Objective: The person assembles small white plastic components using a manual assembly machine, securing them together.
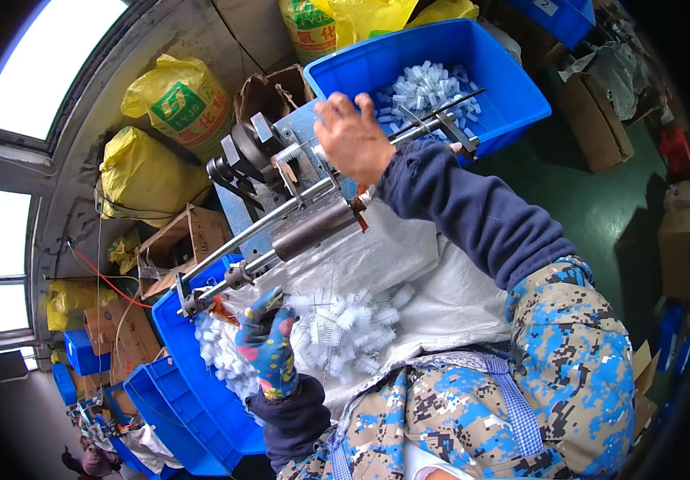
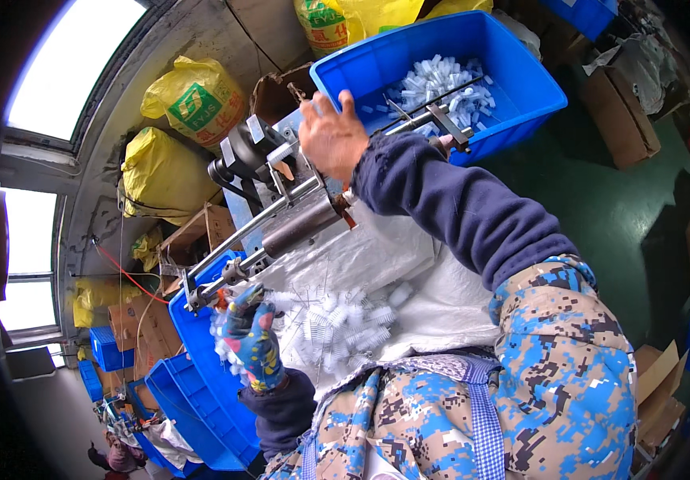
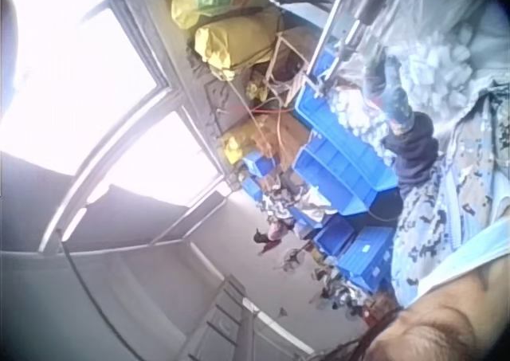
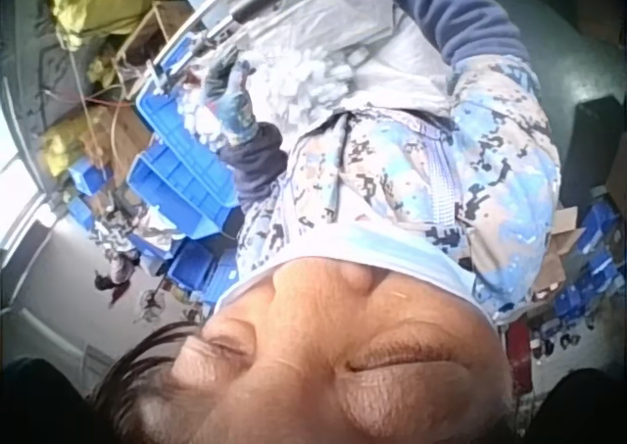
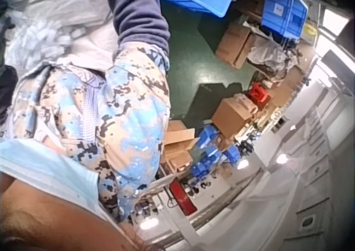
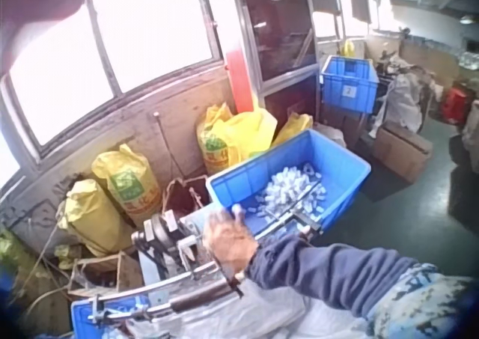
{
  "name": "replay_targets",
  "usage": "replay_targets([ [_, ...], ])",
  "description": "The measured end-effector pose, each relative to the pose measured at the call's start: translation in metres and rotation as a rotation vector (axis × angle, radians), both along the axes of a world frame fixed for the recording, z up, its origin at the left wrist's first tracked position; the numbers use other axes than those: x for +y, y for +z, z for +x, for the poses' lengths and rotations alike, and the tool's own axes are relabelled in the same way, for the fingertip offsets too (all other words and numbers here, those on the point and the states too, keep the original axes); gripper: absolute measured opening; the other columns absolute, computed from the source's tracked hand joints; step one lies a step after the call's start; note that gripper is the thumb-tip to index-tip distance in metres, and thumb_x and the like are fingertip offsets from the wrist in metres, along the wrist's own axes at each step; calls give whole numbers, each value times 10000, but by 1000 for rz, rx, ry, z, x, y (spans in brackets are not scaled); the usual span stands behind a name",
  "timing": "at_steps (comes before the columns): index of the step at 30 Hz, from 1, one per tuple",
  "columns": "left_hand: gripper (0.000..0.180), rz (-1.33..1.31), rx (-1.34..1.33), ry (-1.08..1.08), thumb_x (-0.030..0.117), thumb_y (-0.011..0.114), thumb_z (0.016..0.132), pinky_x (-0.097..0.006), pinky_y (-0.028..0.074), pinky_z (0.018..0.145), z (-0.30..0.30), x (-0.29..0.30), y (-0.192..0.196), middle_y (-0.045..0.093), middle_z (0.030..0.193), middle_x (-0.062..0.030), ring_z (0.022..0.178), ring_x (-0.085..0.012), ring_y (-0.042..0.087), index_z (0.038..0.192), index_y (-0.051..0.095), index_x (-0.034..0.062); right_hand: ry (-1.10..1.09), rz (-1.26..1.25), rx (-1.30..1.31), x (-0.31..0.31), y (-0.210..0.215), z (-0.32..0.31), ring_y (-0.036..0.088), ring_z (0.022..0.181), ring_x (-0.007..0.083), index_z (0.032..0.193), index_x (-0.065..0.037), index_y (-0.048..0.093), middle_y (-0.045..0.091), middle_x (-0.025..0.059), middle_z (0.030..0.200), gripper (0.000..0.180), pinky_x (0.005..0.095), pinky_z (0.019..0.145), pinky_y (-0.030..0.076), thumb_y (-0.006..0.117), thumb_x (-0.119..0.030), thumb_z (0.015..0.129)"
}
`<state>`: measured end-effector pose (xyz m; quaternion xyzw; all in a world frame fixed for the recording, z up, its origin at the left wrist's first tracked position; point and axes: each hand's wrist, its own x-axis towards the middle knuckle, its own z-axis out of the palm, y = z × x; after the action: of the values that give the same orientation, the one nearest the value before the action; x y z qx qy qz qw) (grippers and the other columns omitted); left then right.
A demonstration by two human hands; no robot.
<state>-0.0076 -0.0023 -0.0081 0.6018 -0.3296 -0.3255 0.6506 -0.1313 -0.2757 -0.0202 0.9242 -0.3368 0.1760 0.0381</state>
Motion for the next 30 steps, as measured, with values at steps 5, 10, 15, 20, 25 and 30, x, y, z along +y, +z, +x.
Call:
replay_targets([
  [5,327,16,-11,7,-117,602,751,-231,500,704,-11,-11,5,635,942,-69,801,-114,598,1063,598,-16,10,215,133,-27,-1,15,398,1139,266,859,-108,679,532,88,1124,162,526,903,266,551,-107,761],
  [10,269,-73,3,101,-82,579,783,-258,518,672,6,-3,1,635,927,-98,770,-140,612,1047,593,-31,-351,-352,104,-80,16,-35,466,1024,251,826,-96,650,583,73,942,115,478,822,301,558,-113,760],
  [15,304,-127,138,136,-86,603,757,-265,503,748,0,-16,-13,631,989,-111,847,-161,612,1057,590,-36,455,268,-361,50,10,-10,557,806,347,968,-31,546,571,164,803,385,447,685,430,686,-244,680],
  [20,378,-310,178,148,-86,633,720,-291,459,852,-19,-24,-9,607,1069,-113,931,-166,589,1088,578,-17,607,452,-452,113,14,-5,609,670,307,932,-13,528,586,133,744,199,367,580,494,557,-30,736],
  [25,705,364,-1124,-568,163,744,645,-445,308,981,-38,-7,-16,416,1291,-142,1194,-299,397,1285,450,143,135,87,-188,24,3,9,572,841,292,788,-55,569,562,131,844,89,391,652,466,535,-36,707],
  [30,628,518,-1574,-738,220,720,606,-484,289,963,-41,-7,-48,442,1272,-124,1187,-327,397,1205,532,203,28,115,11,5,-4,50,531,990,274,901,-77,674,560,121,1017,184,421,804,414,577,-131,754],
])
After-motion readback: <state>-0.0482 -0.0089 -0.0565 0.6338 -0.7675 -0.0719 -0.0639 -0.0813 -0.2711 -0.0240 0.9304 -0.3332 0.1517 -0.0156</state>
